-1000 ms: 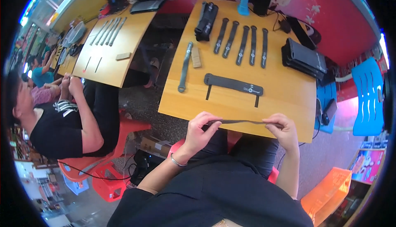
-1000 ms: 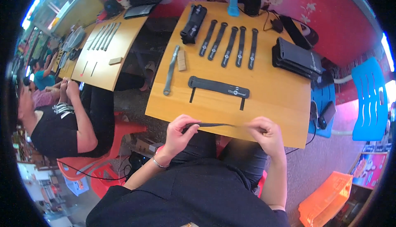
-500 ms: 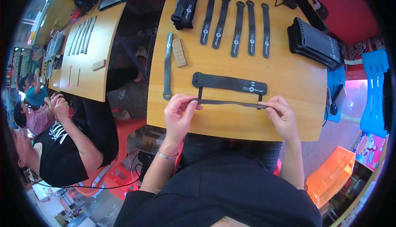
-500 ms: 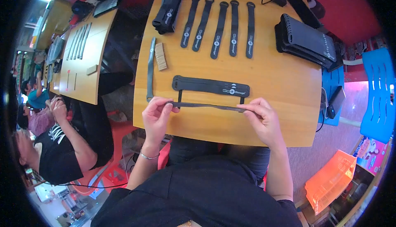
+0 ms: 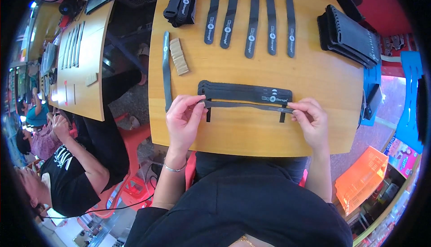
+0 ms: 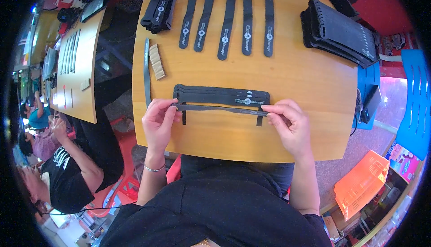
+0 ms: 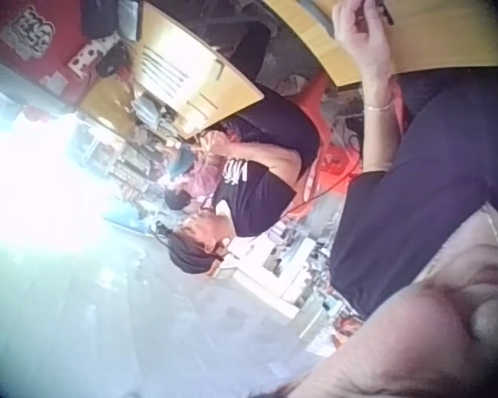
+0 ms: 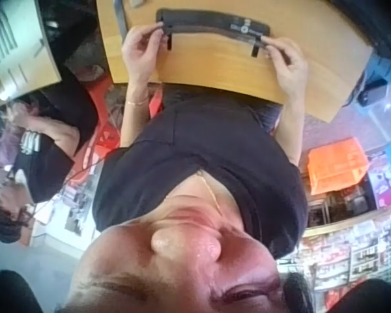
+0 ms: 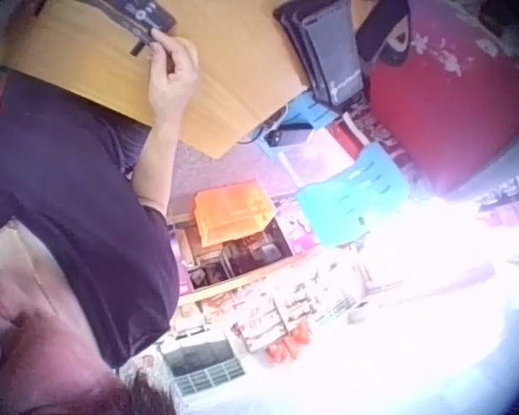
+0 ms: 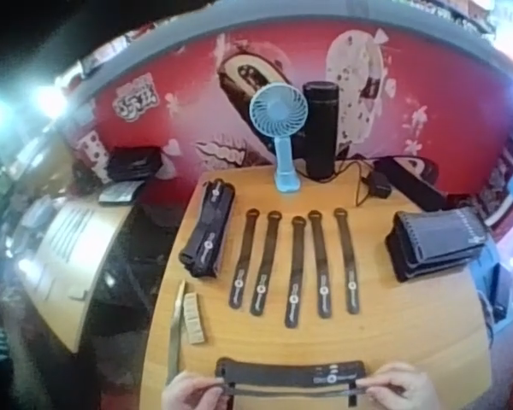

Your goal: The person is aligning and stacking black textile straps with printed logos on a wooden table.

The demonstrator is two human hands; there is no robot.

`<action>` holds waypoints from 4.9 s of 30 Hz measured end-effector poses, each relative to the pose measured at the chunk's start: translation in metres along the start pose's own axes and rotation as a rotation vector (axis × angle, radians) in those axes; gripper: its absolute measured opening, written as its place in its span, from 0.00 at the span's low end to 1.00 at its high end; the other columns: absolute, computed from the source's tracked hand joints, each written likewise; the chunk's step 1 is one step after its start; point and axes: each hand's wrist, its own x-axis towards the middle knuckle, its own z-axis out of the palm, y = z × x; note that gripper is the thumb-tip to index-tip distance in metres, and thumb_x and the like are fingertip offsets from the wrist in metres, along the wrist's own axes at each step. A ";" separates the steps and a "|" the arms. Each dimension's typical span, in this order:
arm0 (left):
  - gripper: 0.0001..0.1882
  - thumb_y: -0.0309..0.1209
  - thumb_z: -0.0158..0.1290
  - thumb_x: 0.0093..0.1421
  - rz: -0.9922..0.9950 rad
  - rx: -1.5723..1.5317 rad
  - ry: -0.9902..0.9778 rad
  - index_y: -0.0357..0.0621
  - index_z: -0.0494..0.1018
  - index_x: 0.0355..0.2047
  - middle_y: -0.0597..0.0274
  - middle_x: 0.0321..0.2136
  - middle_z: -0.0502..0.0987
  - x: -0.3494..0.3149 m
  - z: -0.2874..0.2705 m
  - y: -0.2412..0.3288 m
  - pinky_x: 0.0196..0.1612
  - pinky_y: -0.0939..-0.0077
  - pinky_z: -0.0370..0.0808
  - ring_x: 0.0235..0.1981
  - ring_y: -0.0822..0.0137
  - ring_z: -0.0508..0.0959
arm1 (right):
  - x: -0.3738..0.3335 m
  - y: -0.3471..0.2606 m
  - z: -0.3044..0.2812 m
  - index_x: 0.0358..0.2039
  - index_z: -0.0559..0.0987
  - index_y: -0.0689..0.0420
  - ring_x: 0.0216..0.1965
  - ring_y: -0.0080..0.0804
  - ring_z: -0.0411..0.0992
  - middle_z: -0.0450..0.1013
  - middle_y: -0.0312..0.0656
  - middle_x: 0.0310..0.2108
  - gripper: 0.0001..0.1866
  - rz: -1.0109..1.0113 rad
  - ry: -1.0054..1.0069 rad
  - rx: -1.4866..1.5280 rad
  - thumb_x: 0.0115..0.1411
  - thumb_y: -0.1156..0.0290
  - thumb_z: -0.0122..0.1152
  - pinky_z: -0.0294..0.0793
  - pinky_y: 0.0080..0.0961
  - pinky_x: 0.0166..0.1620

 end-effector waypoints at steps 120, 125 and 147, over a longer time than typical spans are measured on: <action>0.16 0.15 0.47 0.60 0.024 0.183 0.185 0.39 0.64 0.48 0.72 0.27 0.65 0.006 0.021 -0.011 0.24 0.93 0.58 0.24 0.86 0.63 | 0.006 0.008 0.021 0.31 0.70 0.59 0.22 0.08 0.62 0.67 0.28 0.23 0.09 0.072 0.236 -0.098 0.54 0.82 0.62 0.62 0.07 0.23; 0.16 0.15 0.47 0.61 0.024 0.163 0.188 0.39 0.64 0.48 0.72 0.28 0.65 0.006 0.022 -0.012 0.25 0.92 0.59 0.24 0.86 0.64 | 0.007 0.006 0.023 0.30 0.70 0.59 0.22 0.09 0.63 0.67 0.28 0.23 0.09 0.081 0.250 -0.091 0.53 0.82 0.62 0.62 0.08 0.23; 0.16 0.16 0.47 0.60 0.017 0.156 0.189 0.39 0.64 0.48 0.72 0.28 0.65 0.006 0.021 -0.012 0.25 0.93 0.59 0.24 0.86 0.64 | 0.007 0.009 0.023 0.30 0.70 0.58 0.20 0.10 0.64 0.67 0.29 0.21 0.10 0.068 0.267 -0.166 0.52 0.82 0.63 0.64 0.09 0.22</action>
